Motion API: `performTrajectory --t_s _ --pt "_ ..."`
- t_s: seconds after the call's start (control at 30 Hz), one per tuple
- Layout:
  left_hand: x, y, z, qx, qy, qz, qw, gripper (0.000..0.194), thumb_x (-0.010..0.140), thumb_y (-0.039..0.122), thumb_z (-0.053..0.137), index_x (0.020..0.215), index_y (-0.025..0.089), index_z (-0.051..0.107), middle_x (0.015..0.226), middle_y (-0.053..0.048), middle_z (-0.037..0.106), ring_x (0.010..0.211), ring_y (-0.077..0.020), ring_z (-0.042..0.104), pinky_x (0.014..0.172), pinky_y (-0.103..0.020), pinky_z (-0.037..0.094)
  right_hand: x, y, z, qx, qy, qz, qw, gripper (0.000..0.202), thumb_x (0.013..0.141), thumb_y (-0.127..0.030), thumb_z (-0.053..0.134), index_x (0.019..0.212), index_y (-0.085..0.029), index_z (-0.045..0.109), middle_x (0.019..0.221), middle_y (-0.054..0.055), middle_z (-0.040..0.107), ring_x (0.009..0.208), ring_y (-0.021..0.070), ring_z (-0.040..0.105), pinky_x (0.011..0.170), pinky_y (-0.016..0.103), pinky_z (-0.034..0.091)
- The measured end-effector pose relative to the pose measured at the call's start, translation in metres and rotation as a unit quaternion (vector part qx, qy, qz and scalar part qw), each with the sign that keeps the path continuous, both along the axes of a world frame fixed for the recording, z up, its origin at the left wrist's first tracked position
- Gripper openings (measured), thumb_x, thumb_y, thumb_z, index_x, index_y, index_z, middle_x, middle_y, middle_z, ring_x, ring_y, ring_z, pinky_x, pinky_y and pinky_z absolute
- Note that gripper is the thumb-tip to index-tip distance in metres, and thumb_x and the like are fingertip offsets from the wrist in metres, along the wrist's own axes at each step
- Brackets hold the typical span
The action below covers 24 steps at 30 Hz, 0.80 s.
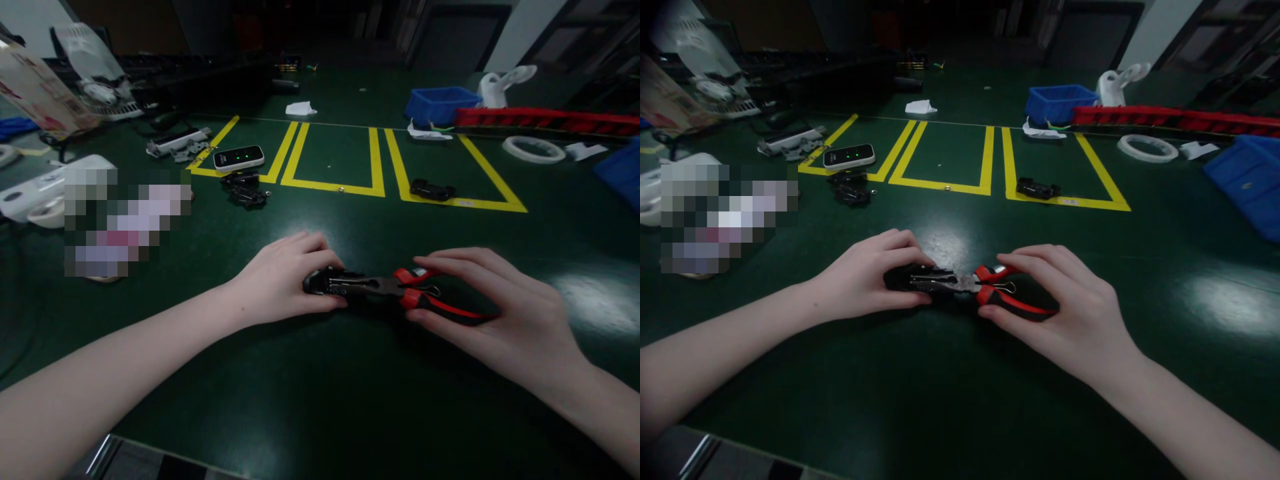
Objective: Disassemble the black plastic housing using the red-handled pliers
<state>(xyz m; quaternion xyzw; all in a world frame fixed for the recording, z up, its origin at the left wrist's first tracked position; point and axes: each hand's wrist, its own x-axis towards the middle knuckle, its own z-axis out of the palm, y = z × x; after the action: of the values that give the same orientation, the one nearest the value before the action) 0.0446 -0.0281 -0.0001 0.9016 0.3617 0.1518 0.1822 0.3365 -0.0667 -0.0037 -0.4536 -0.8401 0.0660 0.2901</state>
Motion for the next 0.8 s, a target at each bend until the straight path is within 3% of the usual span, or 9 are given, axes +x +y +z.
performTrajectory --t_s 0.13,0.3,0.53,0.7,0.8 --pt "0.0 0.0 0.001 -0.007 0.003 0.002 1.0 0.034 0.088 0.043 0.071 0.113 0.02 0.068 0.107 -0.004 0.063 0.094 -0.0198 0.059 0.075 -0.032 0.048 0.001 0.003 -0.002 0.048 -0.048 0.028 0.997 0.04 0.09 -0.047 0.068 0.125 -0.029 0.061 0.114 0.008 0.065 0.098 0.0296 0.066 0.077 0.047 0.059" --pt "-0.001 0.001 0.001 -0.014 -0.002 0.002 1.0 0.035 0.088 0.043 0.072 0.113 0.019 0.068 0.106 -0.004 0.062 0.094 -0.0198 0.058 0.073 -0.032 0.047 -0.001 0.003 -0.001 0.054 -0.066 0.036 0.996 0.039 0.092 -0.045 0.066 0.123 -0.023 0.06 0.113 0.01 0.064 0.098 0.0281 0.065 0.075 0.045 0.059" --pt "-0.001 0.001 0.003 -0.02 0.008 -0.002 1.0 0.036 0.088 0.045 0.071 0.114 0.019 0.067 0.108 -0.004 0.063 0.095 -0.0204 0.059 0.073 -0.031 0.048 0.0 0.004 0.001 0.06 -0.07 0.044 0.995 0.038 0.091 -0.045 0.067 0.122 -0.024 0.06 0.11 0.009 0.065 0.095 0.028 0.066 0.071 0.044 0.056" --pt "-0.01 0.004 0.007 -0.037 0.001 -0.029 0.999 0.051 0.087 0.047 0.072 0.127 0.02 0.059 0.119 -0.006 0.062 0.104 -0.0214 0.061 0.08 -0.034 0.051 0.0 0.003 0.001 0.048 -0.071 0.042 0.995 0.037 0.091 -0.046 0.067 0.12 -0.025 0.06 0.111 0.009 0.064 0.095 0.0287 0.065 0.07 0.045 0.055" --pt "-0.015 0.007 0.008 -0.068 -0.015 -0.038 0.997 0.041 0.09 0.041 0.07 0.124 0.021 0.061 0.121 -0.004 0.06 0.103 -0.0192 0.061 0.081 -0.032 0.053 0.001 0.003 0.001 0.046 -0.068 0.039 0.996 0.036 0.091 -0.045 0.067 0.121 -0.026 0.059 0.111 0.008 0.064 0.096 0.029 0.065 0.072 0.045 0.056"
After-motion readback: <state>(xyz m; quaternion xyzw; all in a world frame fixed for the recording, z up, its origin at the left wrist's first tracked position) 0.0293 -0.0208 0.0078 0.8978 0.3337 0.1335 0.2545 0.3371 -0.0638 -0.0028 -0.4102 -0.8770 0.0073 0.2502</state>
